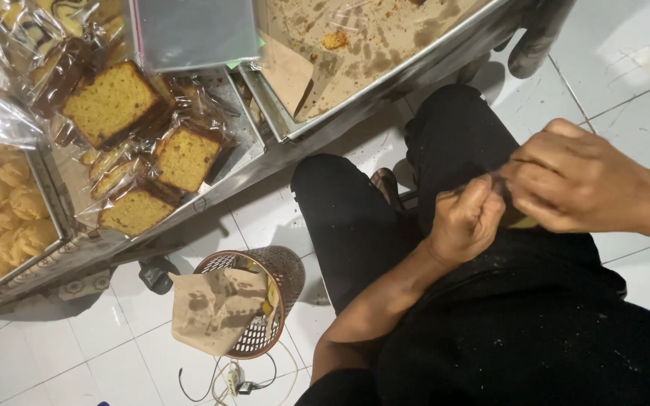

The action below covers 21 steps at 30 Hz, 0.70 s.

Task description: Wrapping individual slices of cake into small plastic bags for sale.

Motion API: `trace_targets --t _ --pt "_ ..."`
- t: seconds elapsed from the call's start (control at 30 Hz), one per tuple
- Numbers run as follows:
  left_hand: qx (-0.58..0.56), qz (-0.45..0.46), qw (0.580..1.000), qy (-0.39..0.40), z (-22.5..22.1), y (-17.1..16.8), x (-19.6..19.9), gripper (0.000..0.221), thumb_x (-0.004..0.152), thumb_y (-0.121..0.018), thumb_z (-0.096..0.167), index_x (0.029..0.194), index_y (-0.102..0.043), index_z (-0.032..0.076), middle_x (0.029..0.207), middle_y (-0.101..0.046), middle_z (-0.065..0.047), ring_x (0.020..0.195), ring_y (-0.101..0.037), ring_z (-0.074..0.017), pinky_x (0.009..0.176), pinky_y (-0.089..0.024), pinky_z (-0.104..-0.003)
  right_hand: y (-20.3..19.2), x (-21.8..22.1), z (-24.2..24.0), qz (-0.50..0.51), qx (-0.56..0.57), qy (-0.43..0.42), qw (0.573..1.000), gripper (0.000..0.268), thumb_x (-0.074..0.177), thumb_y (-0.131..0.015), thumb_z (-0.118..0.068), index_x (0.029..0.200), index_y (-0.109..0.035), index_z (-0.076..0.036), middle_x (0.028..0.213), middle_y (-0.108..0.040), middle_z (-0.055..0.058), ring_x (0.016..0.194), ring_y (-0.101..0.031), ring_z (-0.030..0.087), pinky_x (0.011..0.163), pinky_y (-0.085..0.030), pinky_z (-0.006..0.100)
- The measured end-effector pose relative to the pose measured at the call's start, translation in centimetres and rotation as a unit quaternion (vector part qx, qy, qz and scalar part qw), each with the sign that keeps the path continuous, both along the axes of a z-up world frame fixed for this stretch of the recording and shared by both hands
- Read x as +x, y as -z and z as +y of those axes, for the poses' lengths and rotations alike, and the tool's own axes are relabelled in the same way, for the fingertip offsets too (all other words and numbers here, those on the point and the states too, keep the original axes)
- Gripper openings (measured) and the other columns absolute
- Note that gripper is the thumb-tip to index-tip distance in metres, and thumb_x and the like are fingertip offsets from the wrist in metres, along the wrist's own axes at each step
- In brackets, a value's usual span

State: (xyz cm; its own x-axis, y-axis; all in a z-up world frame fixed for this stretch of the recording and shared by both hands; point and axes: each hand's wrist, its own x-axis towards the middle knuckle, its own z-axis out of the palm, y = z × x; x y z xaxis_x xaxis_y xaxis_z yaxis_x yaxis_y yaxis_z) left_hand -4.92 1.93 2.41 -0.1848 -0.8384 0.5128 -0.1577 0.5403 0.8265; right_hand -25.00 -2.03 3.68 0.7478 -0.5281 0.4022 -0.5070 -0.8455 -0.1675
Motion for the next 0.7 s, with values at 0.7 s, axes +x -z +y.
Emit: trace_targets --t 0.7 --pt "-0.031 0.003 0.999 0.033 0.3 -0.4 -0.1 0.030 0.087 -0.059 -0.012 0.073 -0.038 0.005 0.058 -0.042 -0.004 0.049 -0.042 -0.0173 0.049 -0.040 -0.034 -0.5 -0.1 -1.1 0.006 0.080 -0.082 0.993 0.019 0.075 -0.067 -0.002 0.068 -0.054 -0.014 0.079 -0.057 0.003 0.063 -0.051 0.017 0.058 -0.047 0.030"
